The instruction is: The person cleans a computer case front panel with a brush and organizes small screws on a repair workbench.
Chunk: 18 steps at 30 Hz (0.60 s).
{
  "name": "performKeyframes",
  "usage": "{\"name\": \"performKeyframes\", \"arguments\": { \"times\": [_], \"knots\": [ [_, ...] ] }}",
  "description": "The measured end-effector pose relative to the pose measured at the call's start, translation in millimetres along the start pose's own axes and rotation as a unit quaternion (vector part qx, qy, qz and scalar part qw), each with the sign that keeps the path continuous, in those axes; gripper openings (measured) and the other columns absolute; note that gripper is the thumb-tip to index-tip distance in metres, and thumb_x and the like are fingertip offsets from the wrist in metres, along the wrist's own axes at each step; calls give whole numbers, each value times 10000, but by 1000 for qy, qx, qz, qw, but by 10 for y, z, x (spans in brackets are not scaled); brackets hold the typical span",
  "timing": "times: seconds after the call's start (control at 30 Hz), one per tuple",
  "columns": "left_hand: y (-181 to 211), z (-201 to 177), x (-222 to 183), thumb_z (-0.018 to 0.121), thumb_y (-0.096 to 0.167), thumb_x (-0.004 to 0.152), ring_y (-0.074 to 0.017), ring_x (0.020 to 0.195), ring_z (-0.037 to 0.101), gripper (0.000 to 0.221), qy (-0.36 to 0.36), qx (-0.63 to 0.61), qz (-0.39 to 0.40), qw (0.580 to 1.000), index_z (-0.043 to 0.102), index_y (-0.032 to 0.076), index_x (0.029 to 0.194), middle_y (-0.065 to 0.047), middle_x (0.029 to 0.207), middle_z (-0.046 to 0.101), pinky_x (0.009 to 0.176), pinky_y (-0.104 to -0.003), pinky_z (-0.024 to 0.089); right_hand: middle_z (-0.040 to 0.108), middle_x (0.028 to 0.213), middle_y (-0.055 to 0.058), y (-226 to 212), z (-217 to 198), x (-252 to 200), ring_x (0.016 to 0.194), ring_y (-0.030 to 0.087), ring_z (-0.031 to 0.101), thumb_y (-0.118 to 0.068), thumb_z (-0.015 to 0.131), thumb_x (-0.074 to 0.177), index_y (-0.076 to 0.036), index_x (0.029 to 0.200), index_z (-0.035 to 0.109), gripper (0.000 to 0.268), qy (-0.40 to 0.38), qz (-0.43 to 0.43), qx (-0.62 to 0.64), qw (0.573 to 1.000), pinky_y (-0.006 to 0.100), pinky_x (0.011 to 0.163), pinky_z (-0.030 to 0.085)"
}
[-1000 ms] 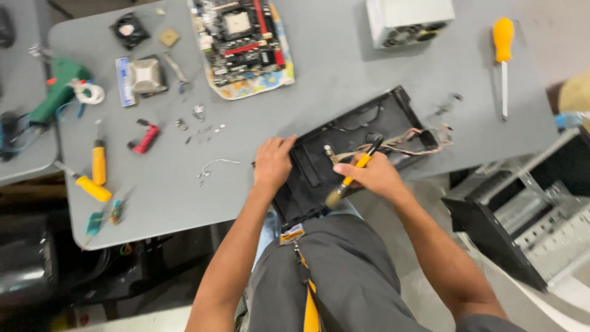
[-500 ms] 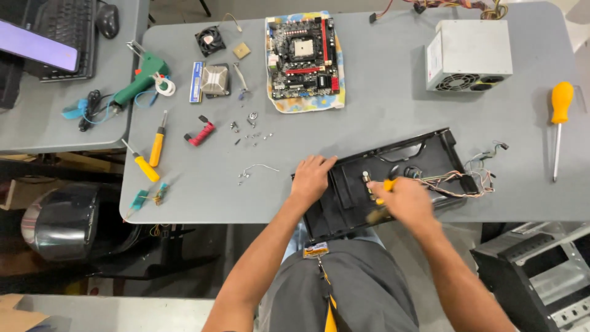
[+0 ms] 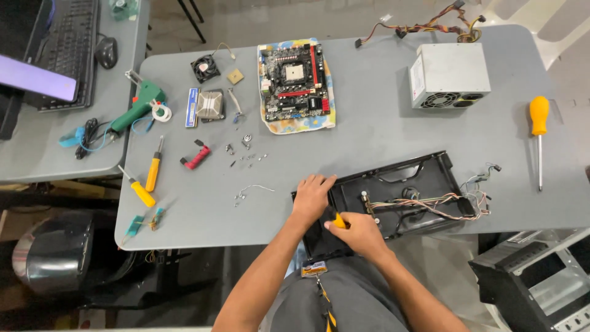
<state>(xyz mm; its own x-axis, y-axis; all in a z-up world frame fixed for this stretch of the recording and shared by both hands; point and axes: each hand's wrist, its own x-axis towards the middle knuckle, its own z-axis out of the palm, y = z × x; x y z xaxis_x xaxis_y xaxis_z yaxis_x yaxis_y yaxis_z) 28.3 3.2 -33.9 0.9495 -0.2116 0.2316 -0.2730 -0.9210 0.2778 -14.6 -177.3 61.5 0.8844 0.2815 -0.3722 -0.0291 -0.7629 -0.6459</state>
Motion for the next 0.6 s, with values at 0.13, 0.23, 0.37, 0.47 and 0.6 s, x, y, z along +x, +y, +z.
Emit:
{"name": "performKeyframes", "arguments": {
  "times": [0.13,0.23,0.37,0.47,0.6],
  "knots": [
    [-45,4,-2,500,48,944,-233,943,544,422,-20,-18,-2,1000,553,239,1316,-25,1004,542,794,-377,471,727,693,202,184,-201,150,440,231,634,-275,775,873,40,769,734,334,7,65,326,943,331,411,570],
    [-75,25,12,487,43,957,-241,939,546,414,-30,-21,-5,999,545,241,1317,-29,1006,542,802,-384,471,715,615,201,257,-623,63,481,276,670,-296,778,824,18,719,752,331,-28,71,215,974,368,505,537],
    [-66,24,-18,473,47,972,-229,935,542,399,-36,-28,-8,999,550,244,1312,-24,1009,539,812,-372,471,752,790,203,727,-982,87,889,400,746,-664,651,872,-47,794,743,629,108,144,-158,971,490,731,552],
    [-48,-6,-4,480,51,968,-227,922,543,386,-25,-21,-6,999,559,238,1297,-22,1000,539,794,-370,470,743,741,147,794,-865,55,820,351,762,-646,631,910,-97,763,717,575,166,102,-239,951,447,714,586],
    [-52,23,-14,478,60,966,-202,878,526,364,-3,1,-2,1000,560,252,1265,-4,976,516,751,-348,446,753,807,1,696,-272,24,854,291,756,-496,801,715,-255,832,747,273,78,-18,-212,974,433,764,596]
  ]
}}
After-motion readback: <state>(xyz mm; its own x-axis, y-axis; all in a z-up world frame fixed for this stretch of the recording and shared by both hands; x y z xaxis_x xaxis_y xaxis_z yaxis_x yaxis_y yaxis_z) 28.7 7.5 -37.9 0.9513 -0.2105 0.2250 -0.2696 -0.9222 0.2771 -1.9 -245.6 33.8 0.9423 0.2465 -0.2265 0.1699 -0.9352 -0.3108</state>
